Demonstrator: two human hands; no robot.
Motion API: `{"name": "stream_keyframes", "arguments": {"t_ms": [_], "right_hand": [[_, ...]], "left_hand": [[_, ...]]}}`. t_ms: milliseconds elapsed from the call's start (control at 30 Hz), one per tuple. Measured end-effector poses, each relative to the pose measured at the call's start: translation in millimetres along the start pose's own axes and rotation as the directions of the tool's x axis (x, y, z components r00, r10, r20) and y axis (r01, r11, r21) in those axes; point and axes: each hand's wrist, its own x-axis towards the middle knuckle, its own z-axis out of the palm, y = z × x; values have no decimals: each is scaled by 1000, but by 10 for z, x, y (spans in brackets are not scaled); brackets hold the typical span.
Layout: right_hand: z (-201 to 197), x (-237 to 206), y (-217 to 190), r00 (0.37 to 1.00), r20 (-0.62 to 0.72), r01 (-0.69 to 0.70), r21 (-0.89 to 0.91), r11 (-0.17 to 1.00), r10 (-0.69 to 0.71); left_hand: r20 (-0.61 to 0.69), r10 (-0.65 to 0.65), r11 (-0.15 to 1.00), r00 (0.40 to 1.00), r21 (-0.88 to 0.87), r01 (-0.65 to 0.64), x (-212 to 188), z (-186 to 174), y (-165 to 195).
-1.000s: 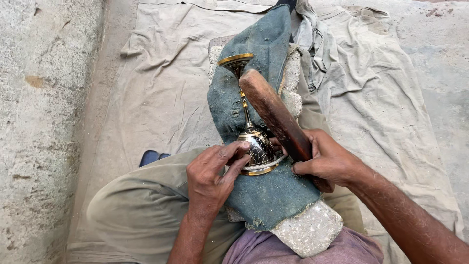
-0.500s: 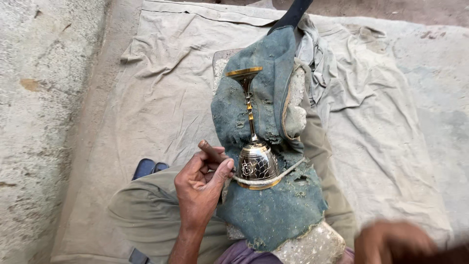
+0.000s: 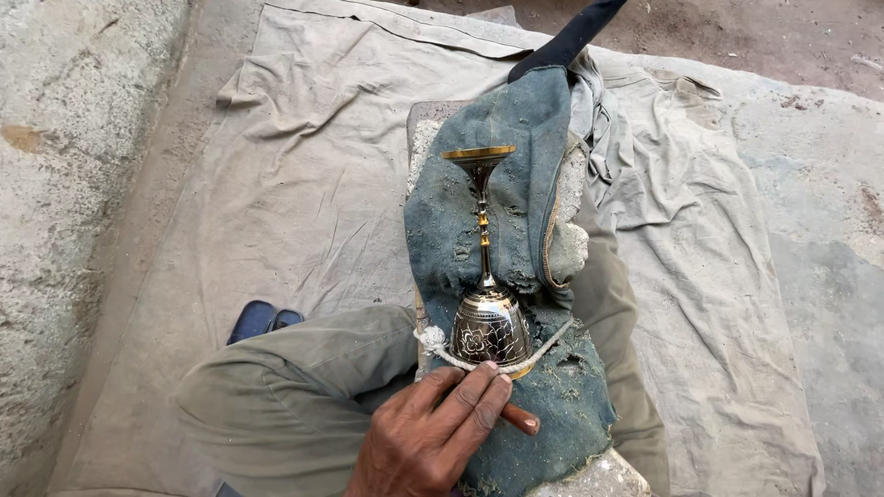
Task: The person sits on the ground with a brass goblet-shaped object resting on a padded cloth on their lap. They hold a small punch against the metal surface and strike it with a wooden mallet, repositioning the punch repeatedly to work the patterned area, occasionally rotating the object and adjusting the punch.
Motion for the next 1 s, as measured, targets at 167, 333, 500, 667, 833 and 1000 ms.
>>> {"name": "stream_keyframes", "arguments": {"t_ms": [167,333,500,667,833,1000], "right_hand": [[14,-76,81,1000,1,14,49,999,-14],[-5,-144,120,999,-10,39,65,997,-38],[-85,-147,101,998,-11,68,105,992,-67],[-104,-112,13,995,-29,97,131,987,-94],[-14,-106,-38,992,-36,122,127,984,-118],[-93,-102,-177,988,-117,105,19,994,-102]], "left_hand": [[-47,-30,1000,998,-6,30,-87,104,-1],[-112,-1,997,994,79,10,-135,135,13],[-191,-209,975,959,-114,189,-124,120,12],[-120,-728,625,675,-522,580,-76,-7,-89],[225,-819,170,528,-784,598,72,-70,-228],[145,-729,354,669,-756,550,200,-65,-86]]}}
